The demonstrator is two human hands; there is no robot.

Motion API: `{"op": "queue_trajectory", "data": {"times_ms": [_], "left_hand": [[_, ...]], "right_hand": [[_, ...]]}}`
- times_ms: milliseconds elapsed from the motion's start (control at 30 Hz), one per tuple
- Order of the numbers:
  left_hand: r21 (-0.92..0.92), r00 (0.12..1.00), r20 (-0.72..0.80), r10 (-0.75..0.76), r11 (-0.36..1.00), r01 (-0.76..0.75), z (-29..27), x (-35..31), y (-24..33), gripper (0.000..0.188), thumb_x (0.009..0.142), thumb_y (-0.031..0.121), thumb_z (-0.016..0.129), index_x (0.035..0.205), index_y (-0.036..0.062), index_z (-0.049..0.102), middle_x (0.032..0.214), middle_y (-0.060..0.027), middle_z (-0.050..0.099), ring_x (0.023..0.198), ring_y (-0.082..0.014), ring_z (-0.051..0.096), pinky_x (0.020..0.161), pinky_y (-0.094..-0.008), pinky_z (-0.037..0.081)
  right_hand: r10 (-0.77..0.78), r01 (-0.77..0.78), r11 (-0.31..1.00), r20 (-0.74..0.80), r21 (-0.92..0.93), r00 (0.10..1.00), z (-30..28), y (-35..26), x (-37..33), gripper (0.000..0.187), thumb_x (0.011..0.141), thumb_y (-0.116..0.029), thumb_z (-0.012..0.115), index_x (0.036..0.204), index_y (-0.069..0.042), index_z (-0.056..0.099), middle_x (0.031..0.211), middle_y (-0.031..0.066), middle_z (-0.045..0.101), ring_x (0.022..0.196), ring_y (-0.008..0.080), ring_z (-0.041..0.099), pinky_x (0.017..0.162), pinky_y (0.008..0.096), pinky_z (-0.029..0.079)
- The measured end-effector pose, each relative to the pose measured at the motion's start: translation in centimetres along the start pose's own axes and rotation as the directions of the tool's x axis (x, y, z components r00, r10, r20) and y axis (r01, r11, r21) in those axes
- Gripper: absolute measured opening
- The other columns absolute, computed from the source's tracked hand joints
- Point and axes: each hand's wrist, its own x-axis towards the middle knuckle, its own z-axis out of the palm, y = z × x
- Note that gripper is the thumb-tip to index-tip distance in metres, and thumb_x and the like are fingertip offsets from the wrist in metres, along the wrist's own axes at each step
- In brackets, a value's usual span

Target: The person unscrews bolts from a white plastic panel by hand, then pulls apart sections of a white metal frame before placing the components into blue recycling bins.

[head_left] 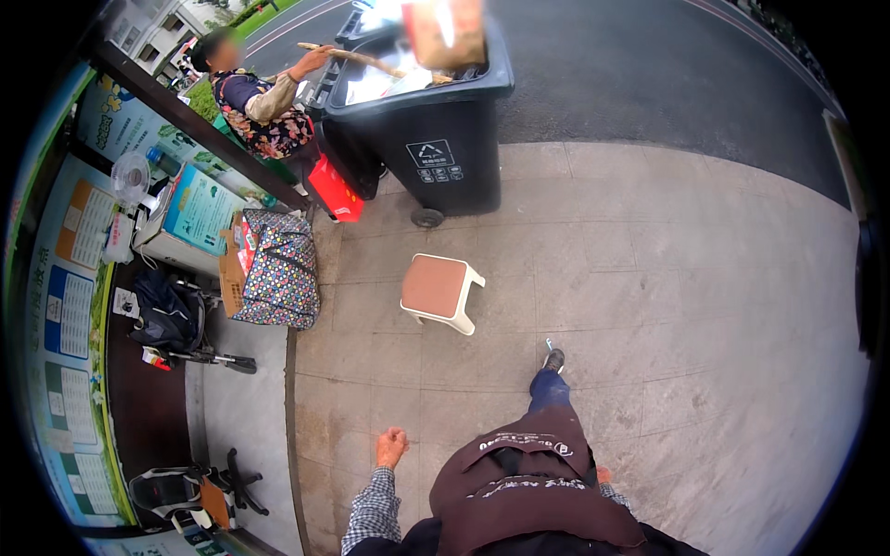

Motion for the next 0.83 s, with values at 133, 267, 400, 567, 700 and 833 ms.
{"op": "queue_trajectory", "data": {"times_ms": [133,267,400,567,700,833], "left_hand": [[0.388,0.954,0.299,-0.010,0.915,-0.112,10.7,-2.2,0.5,0.029,0.096,0.025,0.064,0.112,0.0019,0.071,0.089,-0.0116,0.076,0.087,-0.0245,0.074,0.080,-0.0389,0.059],[0.214,0.947,0.302,0.113,0.960,-0.183,14.8,-1.0,11.1,0.032,0.094,0.029,0.068,0.114,0.0055,0.072,0.096,-0.0164,0.077,0.094,-0.0292,0.074,0.085,-0.0408,0.056],[0.191,0.983,0.181,0.036,0.979,-0.071,16.1,3.6,16.7,0.028,0.094,0.027,0.068,0.112,0.0056,0.073,0.098,-0.0194,0.076,0.092,-0.0310,0.074,0.082,-0.0411,0.057],[0.181,0.972,0.111,0.206,0.958,-0.224,17.9,12.5,24.4,0.025,0.096,0.025,0.066,0.109,0.0042,0.073,0.098,-0.0185,0.076,0.091,-0.0321,0.074,0.081,-0.0419,0.057],[0.165,0.913,0.184,0.363,0.904,-0.393,20.5,21.0,38.5,0.027,0.098,0.026,0.064,0.111,0.0035,0.072,0.100,-0.0151,0.077,0.093,-0.0298,0.074,0.083,-0.0404,0.057],[0.210,0.716,0.445,0.538,0.714,-0.668,20.9,26.6,55.6,0.039,0.100,0.033,0.064,0.129,0.0071,0.064,0.110,-0.0202,0.075,0.104,-0.0314,0.073,0.091,-0.0456,0.055]], "right_hand": [[0.032,-0.034,0.999,0.120,0.016,0.992,-4.7,-2.1,8.7,0.029,0.091,-0.030,0.066,0.094,-0.003,0.076,0.080,0.0114,0.074,0.073,0.0260,0.072,0.069,0.0419,0.060],[0.393,-0.467,0.749,0.253,0.469,0.884,-9.7,-17.5,17.8,0.024,0.098,-0.025,0.065,0.115,-0.010,0.058,0.086,0.0117,0.072,0.063,0.0231,0.070,0.050,0.0375,0.060],[0.321,-0.350,0.797,0.146,0.493,0.936,-14.3,-27.2,29.8,0.027,0.096,-0.028,0.067,0.113,-0.010,0.060,0.088,0.0109,0.072,0.064,0.0229,0.070,0.053,0.0374,0.060],[0.200,-0.224,0.844,0.102,0.487,0.975,-15.5,-38.5,39.1,0.026,0.097,-0.029,0.067,0.113,-0.010,0.060,0.088,0.0110,0.072,0.064,0.0226,0.069,0.054,0.0367,0.060],[0.221,-0.245,0.827,0.109,0.506,0.969,-13.3,-42.0,43.7,0.025,0.096,-0.030,0.067,0.110,-0.011,0.061,0.088,0.0112,0.072,0.065,0.0233,0.070,0.055,0.0373,0.060],[0.331,-0.345,0.789,0.121,0.509,0.936,-10.1,-44.1,44.5,0.026,0.096,-0.031,0.068,0.111,-0.012,0.061,0.089,0.0112,0.072,0.064,0.0248,0.070,0.054,0.0384,0.060]]}}
